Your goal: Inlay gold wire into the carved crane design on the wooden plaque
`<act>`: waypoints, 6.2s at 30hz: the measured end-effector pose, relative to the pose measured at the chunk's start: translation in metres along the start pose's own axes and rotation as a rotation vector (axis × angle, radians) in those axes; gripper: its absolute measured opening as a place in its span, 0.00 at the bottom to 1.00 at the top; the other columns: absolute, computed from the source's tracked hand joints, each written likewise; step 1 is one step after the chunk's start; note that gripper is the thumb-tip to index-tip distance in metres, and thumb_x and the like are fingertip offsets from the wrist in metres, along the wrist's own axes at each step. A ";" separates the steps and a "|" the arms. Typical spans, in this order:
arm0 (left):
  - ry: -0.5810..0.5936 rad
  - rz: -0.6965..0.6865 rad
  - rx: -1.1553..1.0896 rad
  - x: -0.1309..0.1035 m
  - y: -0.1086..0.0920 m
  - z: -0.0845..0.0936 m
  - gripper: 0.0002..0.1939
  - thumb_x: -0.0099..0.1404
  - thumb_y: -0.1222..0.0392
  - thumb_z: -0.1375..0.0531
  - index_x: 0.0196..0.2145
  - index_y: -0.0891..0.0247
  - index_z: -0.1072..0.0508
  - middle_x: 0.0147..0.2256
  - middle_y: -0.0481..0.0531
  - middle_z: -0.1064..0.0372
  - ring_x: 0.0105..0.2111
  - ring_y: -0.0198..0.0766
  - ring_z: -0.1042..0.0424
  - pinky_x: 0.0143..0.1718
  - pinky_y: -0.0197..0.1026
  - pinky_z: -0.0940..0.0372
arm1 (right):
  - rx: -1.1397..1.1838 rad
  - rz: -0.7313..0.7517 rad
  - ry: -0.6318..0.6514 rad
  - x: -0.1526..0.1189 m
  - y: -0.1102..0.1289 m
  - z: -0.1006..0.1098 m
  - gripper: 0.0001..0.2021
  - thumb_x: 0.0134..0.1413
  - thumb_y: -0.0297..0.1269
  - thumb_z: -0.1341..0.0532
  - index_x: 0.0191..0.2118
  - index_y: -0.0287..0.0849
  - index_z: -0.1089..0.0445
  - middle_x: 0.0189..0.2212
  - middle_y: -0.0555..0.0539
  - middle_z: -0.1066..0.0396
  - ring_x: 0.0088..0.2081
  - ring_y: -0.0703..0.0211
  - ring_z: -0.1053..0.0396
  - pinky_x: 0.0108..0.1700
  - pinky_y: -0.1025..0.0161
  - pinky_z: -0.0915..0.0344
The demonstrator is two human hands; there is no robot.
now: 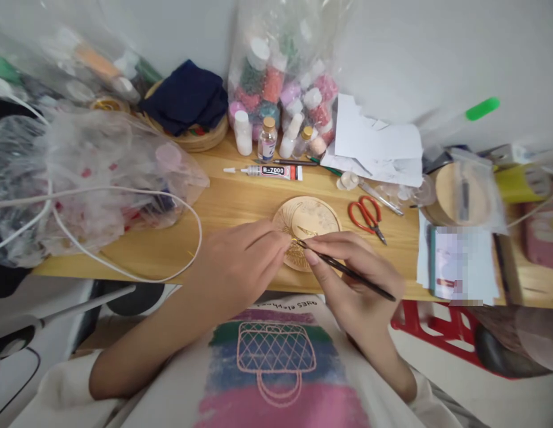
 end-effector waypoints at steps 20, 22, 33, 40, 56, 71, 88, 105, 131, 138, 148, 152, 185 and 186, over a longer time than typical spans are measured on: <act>0.001 0.090 -0.008 0.027 0.038 -0.054 0.18 0.74 0.59 0.54 0.38 0.61 0.25 0.26 0.47 0.28 0.25 0.34 0.28 0.26 0.35 0.39 | -0.046 0.200 0.303 0.052 -0.056 -0.016 0.08 0.63 0.30 0.44 0.40 0.40 0.27 0.36 0.44 0.23 0.38 0.59 0.26 0.42 0.61 0.30; 0.004 0.175 -0.075 0.030 0.047 -0.065 0.16 0.73 0.59 0.53 0.38 0.60 0.25 0.29 0.48 0.26 0.28 0.34 0.25 0.29 0.34 0.36 | -0.064 0.210 0.309 0.052 -0.066 -0.023 0.09 0.64 0.31 0.45 0.41 0.41 0.28 0.36 0.44 0.23 0.38 0.58 0.27 0.41 0.61 0.31; -0.091 0.341 -0.154 0.031 0.063 -0.060 0.14 0.70 0.58 0.49 0.34 0.59 0.24 0.30 0.49 0.24 0.29 0.37 0.24 0.30 0.36 0.32 | -0.186 0.364 0.245 0.053 -0.061 -0.031 0.09 0.63 0.31 0.46 0.43 0.41 0.28 0.35 0.44 0.24 0.36 0.57 0.27 0.36 0.62 0.32; -0.091 0.295 -0.204 -0.011 0.062 -0.050 0.16 0.69 0.55 0.50 0.31 0.59 0.25 0.27 0.49 0.24 0.27 0.37 0.24 0.28 0.36 0.33 | -0.432 0.482 0.343 0.014 -0.039 -0.062 0.09 0.63 0.31 0.47 0.40 0.41 0.29 0.33 0.44 0.25 0.35 0.57 0.29 0.37 0.62 0.35; 0.048 0.155 -0.263 -0.064 0.044 -0.055 0.14 0.68 0.57 0.49 0.35 0.61 0.25 0.31 0.51 0.23 0.30 0.39 0.23 0.31 0.38 0.31 | -0.627 0.403 0.434 -0.043 -0.030 -0.086 0.11 0.65 0.34 0.47 0.35 0.40 0.29 0.29 0.46 0.27 0.31 0.60 0.32 0.32 0.63 0.43; 0.164 0.092 -0.136 -0.053 0.040 -0.070 0.15 0.70 0.61 0.51 0.37 0.60 0.24 0.32 0.50 0.23 0.31 0.38 0.22 0.30 0.37 0.31 | -0.530 0.435 0.437 -0.035 -0.047 -0.081 0.09 0.63 0.31 0.46 0.35 0.40 0.29 0.29 0.46 0.27 0.31 0.59 0.32 0.32 0.63 0.42; 0.070 0.070 -0.032 -0.031 0.052 -0.054 0.15 0.69 0.62 0.51 0.33 0.59 0.26 0.25 0.48 0.26 0.24 0.37 0.25 0.24 0.36 0.35 | -0.573 0.506 0.630 0.001 -0.040 -0.100 0.05 0.56 0.30 0.42 0.33 0.40 0.29 0.29 0.48 0.27 0.29 0.59 0.32 0.31 0.61 0.42; 0.059 0.165 -0.016 0.057 0.080 -0.095 0.13 0.66 0.66 0.49 0.29 0.61 0.26 0.28 0.50 0.27 0.29 0.37 0.28 0.29 0.36 0.40 | -0.234 0.399 0.245 0.067 -0.103 -0.048 0.07 0.57 0.31 0.45 0.34 0.40 0.30 0.28 0.44 0.27 0.30 0.57 0.31 0.32 0.63 0.37; -0.237 -0.009 0.059 0.071 0.088 -0.119 0.12 0.68 0.64 0.47 0.30 0.61 0.27 0.27 0.48 0.28 0.27 0.35 0.28 0.28 0.36 0.40 | 0.205 -0.110 0.156 0.093 -0.179 -0.038 0.09 0.47 0.40 0.37 0.25 0.40 0.27 0.19 0.51 0.30 0.21 0.65 0.37 0.25 0.68 0.39; -0.240 -0.046 0.115 0.071 0.081 -0.117 0.12 0.70 0.64 0.48 0.30 0.62 0.27 0.27 0.48 0.28 0.27 0.34 0.29 0.29 0.37 0.41 | 0.237 -0.127 0.180 0.094 -0.180 -0.040 0.07 0.46 0.38 0.38 0.25 0.41 0.29 0.18 0.53 0.33 0.20 0.67 0.41 0.23 0.68 0.42; -0.236 -0.095 0.112 0.070 0.081 -0.122 0.12 0.70 0.64 0.48 0.30 0.62 0.28 0.25 0.48 0.30 0.26 0.33 0.31 0.29 0.36 0.40 | 0.251 -0.146 0.206 0.091 -0.183 -0.042 0.05 0.45 0.37 0.39 0.26 0.42 0.30 0.18 0.54 0.36 0.21 0.67 0.41 0.24 0.68 0.43; -0.246 -0.096 0.114 0.069 0.082 -0.122 0.12 0.69 0.64 0.48 0.30 0.62 0.28 0.25 0.48 0.30 0.26 0.34 0.31 0.29 0.36 0.40 | 0.248 -0.161 0.213 0.092 -0.184 -0.042 0.05 0.46 0.37 0.38 0.27 0.42 0.30 0.18 0.54 0.36 0.20 0.67 0.42 0.24 0.68 0.43; -0.200 -0.058 0.174 0.072 0.082 -0.122 0.14 0.70 0.63 0.50 0.31 0.63 0.27 0.27 0.49 0.28 0.28 0.34 0.29 0.30 0.37 0.39 | 0.263 -0.163 0.233 0.092 -0.179 -0.042 0.06 0.51 0.40 0.40 0.31 0.43 0.33 0.19 0.56 0.41 0.22 0.67 0.45 0.25 0.67 0.46; -0.198 -0.058 0.173 0.072 0.081 -0.122 0.14 0.70 0.63 0.50 0.31 0.63 0.27 0.27 0.49 0.28 0.28 0.34 0.29 0.30 0.37 0.39 | 0.262 -0.164 0.234 0.092 -0.179 -0.042 0.06 0.51 0.40 0.40 0.31 0.43 0.33 0.19 0.56 0.41 0.22 0.67 0.45 0.25 0.67 0.46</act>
Point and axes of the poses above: each hand's wrist, its own x-axis towards the middle knuckle, its own z-axis out of the back of the hand, y = z × x, the point moved 10 cm from there along x, towards the middle knuckle
